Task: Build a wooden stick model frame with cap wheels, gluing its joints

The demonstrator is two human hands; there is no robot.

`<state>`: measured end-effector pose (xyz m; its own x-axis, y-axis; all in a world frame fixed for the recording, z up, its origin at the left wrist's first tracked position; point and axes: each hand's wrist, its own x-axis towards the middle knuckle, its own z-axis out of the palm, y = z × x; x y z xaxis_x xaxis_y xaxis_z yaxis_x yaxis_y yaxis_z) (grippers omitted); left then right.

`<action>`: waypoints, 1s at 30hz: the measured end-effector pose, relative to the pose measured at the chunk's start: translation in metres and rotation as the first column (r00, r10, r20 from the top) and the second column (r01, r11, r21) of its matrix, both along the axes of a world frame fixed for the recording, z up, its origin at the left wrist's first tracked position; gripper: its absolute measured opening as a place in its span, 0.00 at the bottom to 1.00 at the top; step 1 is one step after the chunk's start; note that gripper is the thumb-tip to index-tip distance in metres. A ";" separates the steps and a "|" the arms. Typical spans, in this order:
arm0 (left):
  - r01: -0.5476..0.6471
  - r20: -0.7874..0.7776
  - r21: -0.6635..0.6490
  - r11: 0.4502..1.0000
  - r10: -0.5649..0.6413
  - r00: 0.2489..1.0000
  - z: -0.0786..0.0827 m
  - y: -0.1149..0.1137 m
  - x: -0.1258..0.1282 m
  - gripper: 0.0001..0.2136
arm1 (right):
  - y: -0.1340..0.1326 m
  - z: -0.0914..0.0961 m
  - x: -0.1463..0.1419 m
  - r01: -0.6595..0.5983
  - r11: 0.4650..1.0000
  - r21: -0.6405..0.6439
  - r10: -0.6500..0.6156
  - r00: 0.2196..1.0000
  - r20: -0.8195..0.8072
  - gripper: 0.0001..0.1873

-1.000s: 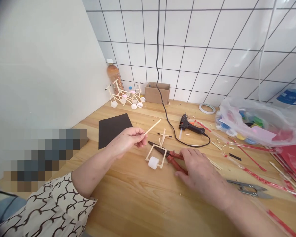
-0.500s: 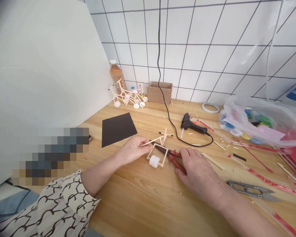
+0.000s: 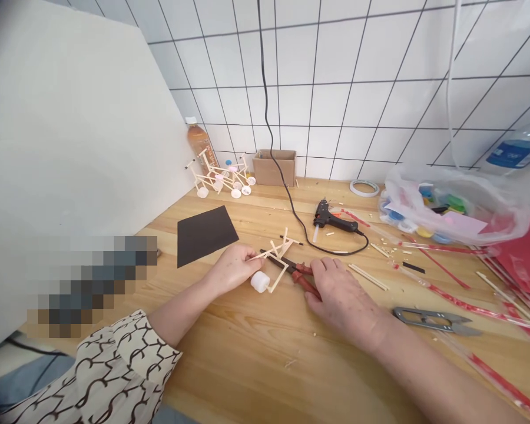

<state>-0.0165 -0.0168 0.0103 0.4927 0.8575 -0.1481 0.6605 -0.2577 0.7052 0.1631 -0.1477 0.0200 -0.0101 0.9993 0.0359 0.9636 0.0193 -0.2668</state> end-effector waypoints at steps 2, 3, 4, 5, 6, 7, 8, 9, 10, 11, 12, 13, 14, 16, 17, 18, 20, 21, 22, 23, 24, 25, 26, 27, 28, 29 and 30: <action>-0.009 -0.006 0.002 1.000 0.009 1.000 0.000 0.000 -0.001 0.13 | -0.002 0.001 0.000 0.019 1.000 -0.019 -0.019 1.000 0.002 0.15; -0.012 -0.007 0.005 1.000 0.012 1.000 0.000 0.001 -0.001 0.13 | -0.003 0.001 0.001 0.032 0.999 -0.032 -0.032 0.999 0.004 0.15; -0.015 -0.008 0.008 1.000 0.015 1.000 -0.001 0.001 -0.001 0.14 | -0.004 0.001 0.002 0.043 0.998 -0.043 -0.043 0.999 0.007 0.15; -0.017 -0.007 0.011 1.000 0.017 1.000 -0.001 0.002 -0.001 0.14 | -0.005 0.001 0.003 0.052 0.997 -0.052 -0.052 0.999 0.012 0.15; -0.019 -0.006 0.015 1.000 0.019 1.000 -0.002 0.002 -0.002 0.14 | -0.007 0.000 0.004 0.058 0.997 -0.055 -0.057 0.998 0.016 0.14; -0.022 -0.005 0.020 1.000 0.022 1.000 -0.003 0.003 -0.002 0.13 | -0.008 -0.001 0.005 0.061 0.997 -0.053 -0.060 0.998 0.020 0.14; -0.028 -0.005 0.025 0.999 0.028 1.000 -0.004 0.004 -0.002 0.13 | -0.010 -0.003 0.007 0.060 0.997 -0.046 -0.059 0.998 0.025 0.14; -0.035 -0.008 0.030 0.999 0.035 0.999 -0.004 0.005 -0.002 0.13 | -0.011 -0.005 0.009 0.059 0.998 -0.035 -0.058 0.998 0.030 0.14; -0.044 -0.013 0.036 0.998 0.045 0.999 -0.005 0.006 -0.002 0.13 | -0.013 -0.008 0.012 0.058 0.998 -0.022 -0.057 0.998 0.037 0.13; -0.054 -0.019 0.041 0.998 0.055 0.998 -0.006 0.007 -0.003 0.13 | -0.016 -0.010 0.015 0.055 0.998 -0.006 -0.055 0.998 0.043 0.13; -0.064 -0.026 0.047 0.997 0.066 0.998 -0.007 0.008 -0.003 0.13 | -0.018 -0.012 0.018 0.052 0.999 0.009 -0.052 0.998 0.047 0.12; -0.074 -0.032 0.051 0.996 0.076 0.997 -0.007 0.009 -0.003 0.13 | -0.021 -0.013 0.021 0.052 0.998 0.029 -0.054 0.998 0.045 0.11; -0.083 -0.037 0.056 0.995 0.085 0.996 -0.007 0.010 -0.003 0.13 | -0.024 -0.013 0.024 0.055 0.997 0.046 -0.056 0.998 0.033 0.11; -0.099 -0.043 0.063 0.993 0.101 0.994 -0.007 0.012 -0.004 0.12 | -0.031 -0.010 0.030 0.072 0.996 0.060 -0.070 0.997 -0.037 0.11; -0.106 -0.043 0.067 0.992 0.109 0.993 -0.007 0.013 -0.005 0.11 | -0.034 -0.007 0.033 0.089 0.995 0.049 -0.084 0.992 -0.092 0.10; -0.114 -0.040 0.070 0.991 0.117 0.992 -0.006 0.013 -0.006 0.10 | -0.037 -0.002 0.035 0.111 0.993 0.031 -0.106 0.984 -0.146 0.10; -0.134 -0.021 0.071 0.988 0.135 0.991 -0.003 0.016 -0.009 0.08 | -0.042 0.008 0.038 0.149 0.989 -0.011 -0.148 0.964 -0.222 0.09; -0.145 -0.006 0.069 0.987 0.145 0.989 -0.001 0.017 -0.011 0.08 | -0.044 0.013 0.039 0.174 0.984 -0.031 -0.176 0.951 -0.254 0.10; -0.155 0.015 0.064 0.986 0.154 0.988 0.001 0.019 -0.014 0.09 | -0.046 0.018 0.040 0.201 0.978 -0.059 -0.210 0.933 -0.292 0.11; -0.164 0.041 0.056 0.985 0.162 0.986 0.003 0.021 -0.017 0.11 | -0.047 0.022 0.041 0.229 0.969 -0.090 -0.246 0.906 -0.343 0.13; -0.172 0.076 0.049 0.984 0.168 0.983 0.005 0.023 -0.019 0.12 | -0.048 0.025 0.042 0.250 0.961 -0.121 -0.278 0.869 -0.409 0.15; -0.182 0.116 0.041 0.982 0.176 0.978 0.007 0.024 -0.022 0.12 | -0.049 0.027 0.043 0.261 0.954 -0.146 -0.299 0.822 -0.484 0.17; -0.191 0.159 0.031 0.981 0.184 0.970 0.010 0.025 -0.023 0.13 | -0.050 0.029 0.044 0.258 0.953 -0.159 -0.303 0.774 -0.556 0.19; -0.200 0.199 0.019 0.980 0.192 0.961 0.012 0.024 -0.024 0.13 | -0.052 0.029 0.044 0.243 0.956 -0.162 -0.290 0.731 -0.617 0.20; -0.204 0.241 -0.003 0.979 0.199 0.950 0.015 0.022 -0.025 0.13 | -0.054 0.029 0.044 0.220 0.960 -0.171 -0.277 0.688 -0.671 0.21; -0.201 0.281 -0.030 0.979 0.201 0.938 0.018 0.019 -0.024 0.14 | -0.057 0.028 0.043 0.193 0.963 -0.189 -0.270 0.644 -0.716 0.21; -0.187 0.337 -0.066 0.980 0.198 0.921 0.022 0.014 -0.023 0.14 | -0.059 0.028 0.041 0.162 0.962 -0.222 -0.274 0.599 -0.752 0.21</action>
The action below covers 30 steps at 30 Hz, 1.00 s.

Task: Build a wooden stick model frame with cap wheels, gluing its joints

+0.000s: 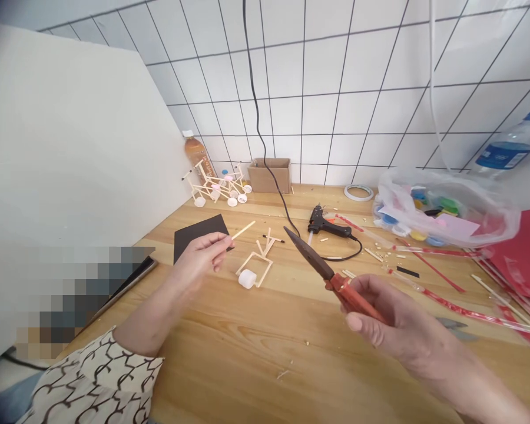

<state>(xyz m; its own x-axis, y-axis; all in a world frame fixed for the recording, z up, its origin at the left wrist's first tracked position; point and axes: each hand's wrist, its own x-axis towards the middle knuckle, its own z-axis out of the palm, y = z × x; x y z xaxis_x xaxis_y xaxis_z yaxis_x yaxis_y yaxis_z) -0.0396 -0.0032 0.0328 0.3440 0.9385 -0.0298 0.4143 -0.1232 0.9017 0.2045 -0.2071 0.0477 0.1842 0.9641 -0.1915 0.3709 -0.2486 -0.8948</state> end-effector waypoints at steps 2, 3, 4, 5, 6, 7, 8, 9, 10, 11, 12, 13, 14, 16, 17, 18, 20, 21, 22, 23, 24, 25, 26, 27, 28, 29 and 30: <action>0.079 0.284 -0.130 0.988 -0.039 0.958 0.010 -0.014 0.004 0.11 | -0.006 -0.001 -0.005 -0.037 0.998 -0.053 0.030 0.990 -0.139 0.22; 0.131 0.363 -0.162 0.978 -0.064 0.930 0.016 -0.022 0.007 0.10 | -0.008 -0.002 -0.007 -0.053 0.996 -0.070 0.037 0.977 -0.211 0.21; 0.183 0.410 -0.183 0.966 -0.095 0.907 0.021 -0.030 0.010 0.10 | -0.010 -0.003 -0.010 -0.064 0.995 -0.079 0.040 0.959 -0.281 0.21; 0.253 0.440 -0.203 0.946 -0.143 0.887 0.026 -0.038 0.014 0.10 | -0.012 -0.004 -0.011 -0.069 0.994 -0.083 0.036 0.937 -0.347 0.21; 0.320 0.464 -0.228 0.920 -0.186 0.866 0.030 -0.045 0.018 0.10 | -0.014 -0.004 -0.011 -0.066 0.994 -0.084 0.027 0.914 -0.405 0.21; 0.378 0.489 -0.249 0.892 -0.221 0.844 0.033 -0.051 0.022 0.09 | -0.015 -0.005 -0.011 -0.057 0.995 -0.086 0.012 0.892 -0.452 0.21; 0.426 0.514 -0.269 0.864 -0.246 0.822 0.034 -0.056 0.027 0.09 | -0.016 -0.005 -0.009 -0.039 0.995 -0.087 -0.008 0.874 -0.487 0.21; 0.457 0.536 -0.285 0.843 -0.255 0.805 0.034 -0.059 0.032 0.09 | -0.017 -0.006 -0.007 -0.016 0.996 -0.086 -0.030 0.861 -0.508 0.21; 0.482 0.551 -0.303 0.822 -0.261 0.792 0.034 -0.062 0.036 0.09 | -0.018 -0.007 -0.004 0.009 0.996 -0.088 -0.053 0.853 -0.519 0.22; 0.495 0.555 -0.319 0.808 -0.264 0.789 0.032 -0.064 0.041 0.09 | -0.019 -0.008 -0.001 0.029 0.996 -0.089 -0.072 0.849 -0.524 0.24; 0.504 0.556 -0.336 0.796 -0.264 0.788 0.030 -0.065 0.045 0.09 | -0.021 -0.009 0.002 0.040 0.995 -0.089 -0.080 0.848 -0.524 0.24; 0.511 0.559 -0.353 0.784 -0.261 0.787 0.027 -0.066 0.048 0.09 | -0.022 -0.011 0.005 0.033 0.995 -0.090 -0.075 0.848 -0.524 0.24; 0.515 0.560 -0.368 0.774 -0.258 0.787 0.025 -0.066 0.051 0.09 | -0.024 -0.014 0.008 0.014 0.996 -0.089 -0.059 0.850 -0.524 0.24; 0.525 0.565 -0.394 0.754 -0.251 0.786 0.020 -0.068 0.054 0.09 | -0.027 -0.022 0.014 -0.038 0.996 -0.087 -0.013 0.855 -0.519 0.22; 0.530 0.570 -0.400 0.747 -0.250 0.783 0.018 -0.068 0.054 0.09 | -0.029 -0.027 0.017 -0.059 0.995 -0.086 0.007 0.859 -0.511 0.22; 0.536 0.577 -0.399 0.744 -0.251 0.777 0.017 -0.069 0.054 0.09 | -0.030 -0.032 0.020 -0.075 0.993 -0.090 0.020 0.863 -0.504 0.22; 0.541 0.599 -0.378 0.752 -0.247 0.762 0.015 -0.069 0.052 0.09 | -0.032 -0.040 0.026 -0.095 0.991 -0.094 0.036 0.867 -0.497 0.24; 0.537 0.610 -0.361 0.762 -0.243 0.754 0.014 -0.070 0.051 0.10 | -0.033 -0.044 0.027 -0.099 0.991 -0.095 0.039 0.868 -0.496 0.24; 0.533 0.619 -0.346 0.773 -0.239 0.748 0.014 -0.070 0.050 0.10 | -0.033 -0.046 0.029 -0.099 0.990 -0.097 0.040 0.872 -0.488 0.25; 0.529 0.626 -0.337 0.779 -0.234 0.744 0.014 -0.069 0.050 0.10 | -0.034 -0.046 0.029 -0.097 0.990 -0.100 0.039 0.882 -0.470 0.25; 0.526 0.630 -0.334 0.782 -0.230 0.742 0.015 -0.069 0.049 0.10 | -0.034 -0.046 0.029 -0.100 0.990 -0.099 0.046 0.896 -0.442 0.24; 0.528 0.633 -0.337 0.779 -0.228 0.740 0.015 -0.069 0.049 0.10 | -0.034 -0.045 0.029 -0.106 0.990 -0.088 0.062 0.912 -0.405 0.24; 0.532 0.634 -0.342 0.775 -0.228 0.739 0.016 -0.069 0.049 0.10 | -0.033 -0.043 0.028 -0.116 0.991 -0.071 0.083 0.928 -0.362 0.24; 0.537 0.636 -0.347 0.768 -0.228 0.737 0.016 -0.069 0.049 0.10 | -0.033 -0.042 0.027 -0.124 0.991 -0.051 0.102 0.944 -0.313 0.23; 0.542 0.639 -0.352 0.763 -0.228 0.735 0.017 -0.069 0.049 0.09 | -0.033 -0.041 0.026 -0.126 0.991 -0.038 0.112 0.960 -0.258 0.23; 0.546 0.642 -0.355 0.759 -0.226 0.732 0.018 -0.069 0.049 0.09 | -0.033 -0.041 0.025 -0.123 0.992 -0.030 0.115 0.974 -0.197 0.22; 0.551 0.644 -0.359 0.754 -0.227 0.730 0.019 -0.070 0.048 0.09 | -0.032 -0.042 0.025 -0.121 0.992 -0.025 0.117 0.984 -0.136 0.22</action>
<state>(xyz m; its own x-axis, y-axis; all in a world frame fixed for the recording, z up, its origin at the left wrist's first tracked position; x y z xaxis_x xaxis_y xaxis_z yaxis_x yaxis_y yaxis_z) 0.0086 -0.0727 0.0514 0.7801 0.6109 -0.1352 -0.1297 0.3693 0.9202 0.2291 -0.2395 0.0057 0.0392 0.9703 -0.2389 0.2765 -0.2402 -0.9305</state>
